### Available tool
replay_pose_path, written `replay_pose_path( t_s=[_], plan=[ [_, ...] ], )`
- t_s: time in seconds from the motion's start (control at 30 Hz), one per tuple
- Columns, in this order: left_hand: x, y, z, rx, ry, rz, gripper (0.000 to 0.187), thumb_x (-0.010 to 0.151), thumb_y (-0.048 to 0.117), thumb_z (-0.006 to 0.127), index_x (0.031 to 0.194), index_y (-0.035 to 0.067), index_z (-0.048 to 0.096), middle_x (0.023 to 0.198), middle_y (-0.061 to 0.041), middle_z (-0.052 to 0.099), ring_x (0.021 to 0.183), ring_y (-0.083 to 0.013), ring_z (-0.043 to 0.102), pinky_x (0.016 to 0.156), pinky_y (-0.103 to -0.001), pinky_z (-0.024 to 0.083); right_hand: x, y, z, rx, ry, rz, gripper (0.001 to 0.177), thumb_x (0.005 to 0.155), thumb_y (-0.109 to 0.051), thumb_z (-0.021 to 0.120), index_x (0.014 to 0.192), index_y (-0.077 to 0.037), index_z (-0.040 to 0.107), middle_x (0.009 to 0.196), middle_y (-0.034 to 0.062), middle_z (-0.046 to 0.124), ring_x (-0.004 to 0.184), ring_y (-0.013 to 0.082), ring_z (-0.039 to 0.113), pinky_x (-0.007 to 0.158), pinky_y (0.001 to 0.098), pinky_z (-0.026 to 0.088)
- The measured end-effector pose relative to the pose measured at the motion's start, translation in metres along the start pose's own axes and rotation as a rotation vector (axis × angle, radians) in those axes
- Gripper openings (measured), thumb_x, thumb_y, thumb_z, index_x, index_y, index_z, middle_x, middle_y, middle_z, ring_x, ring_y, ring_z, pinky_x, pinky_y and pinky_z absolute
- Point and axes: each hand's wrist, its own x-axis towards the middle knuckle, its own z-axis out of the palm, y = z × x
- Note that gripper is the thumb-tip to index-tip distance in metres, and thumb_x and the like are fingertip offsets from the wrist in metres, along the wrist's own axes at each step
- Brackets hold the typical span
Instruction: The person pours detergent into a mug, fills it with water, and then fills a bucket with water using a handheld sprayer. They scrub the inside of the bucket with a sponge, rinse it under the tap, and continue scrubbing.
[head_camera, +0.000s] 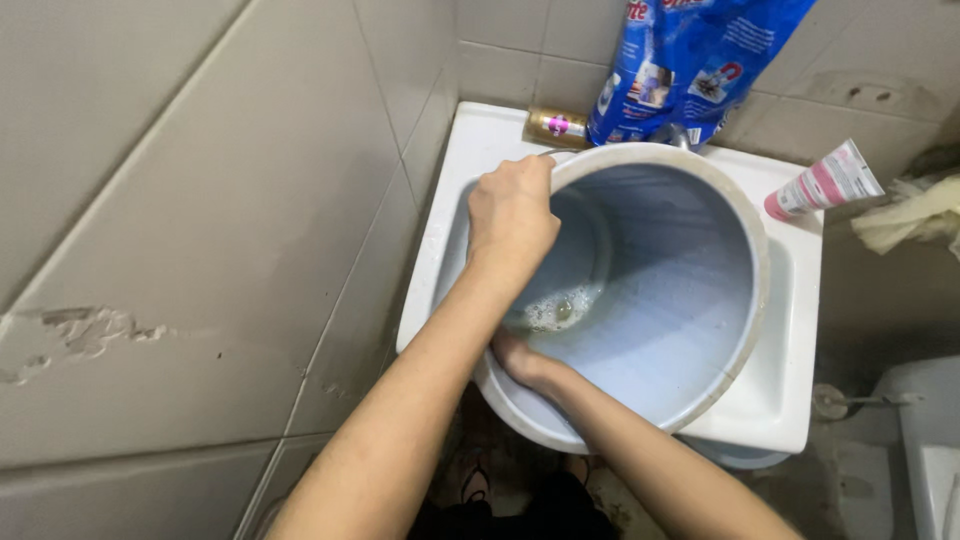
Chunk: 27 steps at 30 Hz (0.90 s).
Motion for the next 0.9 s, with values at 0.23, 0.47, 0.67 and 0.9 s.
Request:
replay_pose_path(
  t_s=[0.23,0.47,0.67,0.9],
  plan=[
    [0.0,0.0,-0.002,-0.033,0.006,0.014,0.028,0.072,-0.001,0.072,0.097,0.009,0.075,0.084,-0.019,0.074,0.083,-0.0403,0.073,0.075,-0.049,0.058,-0.155,-0.049,-0.07,-1.168,-0.368,0.188,0.08,0.098,-0.061,0.004,0.162,-0.013,0.001,0.172,0.0064,-0.004,0.159,0.0201,-0.006,0.128,0.0437,-0.001],
    [-0.002,0.001,-0.003,-0.05,0.018,-0.016,0.032,0.071,-0.001,0.072,0.101,0.01,0.075,0.084,-0.02,0.074,0.083,-0.04,0.073,0.075,-0.049,0.058,-0.098,-0.036,-0.1,-1.641,-0.123,0.461,0.091,0.101,-0.069,0.01,0.162,-0.002,0.012,0.17,0.021,0.005,0.158,0.0344,0.0,0.127,0.05,-0.002],
    [0.0,-0.001,-0.003,-0.007,-0.014,-0.029,0.027,0.073,0.0,0.072,0.099,0.01,0.075,0.084,-0.019,0.074,0.084,-0.0398,0.073,0.077,-0.049,0.058,0.026,0.005,0.005,0.049,0.157,0.002,0.072,0.105,-0.051,0.025,0.158,-0.002,0.026,0.165,0.021,0.031,0.155,0.0305,0.025,0.128,0.0402,0.024],
    [-0.001,-0.006,-0.004,-0.027,0.046,0.015,0.033,0.072,-0.002,0.07,0.103,0.009,0.075,0.083,-0.02,0.074,0.081,-0.0408,0.073,0.076,-0.05,0.058,-0.12,-0.03,-0.024,-0.506,-0.328,-0.223,0.072,0.106,-0.048,0.012,0.162,-0.005,-0.003,0.175,0.0141,-0.008,0.161,0.0238,-0.003,0.128,0.0379,0.003]
  ],
)
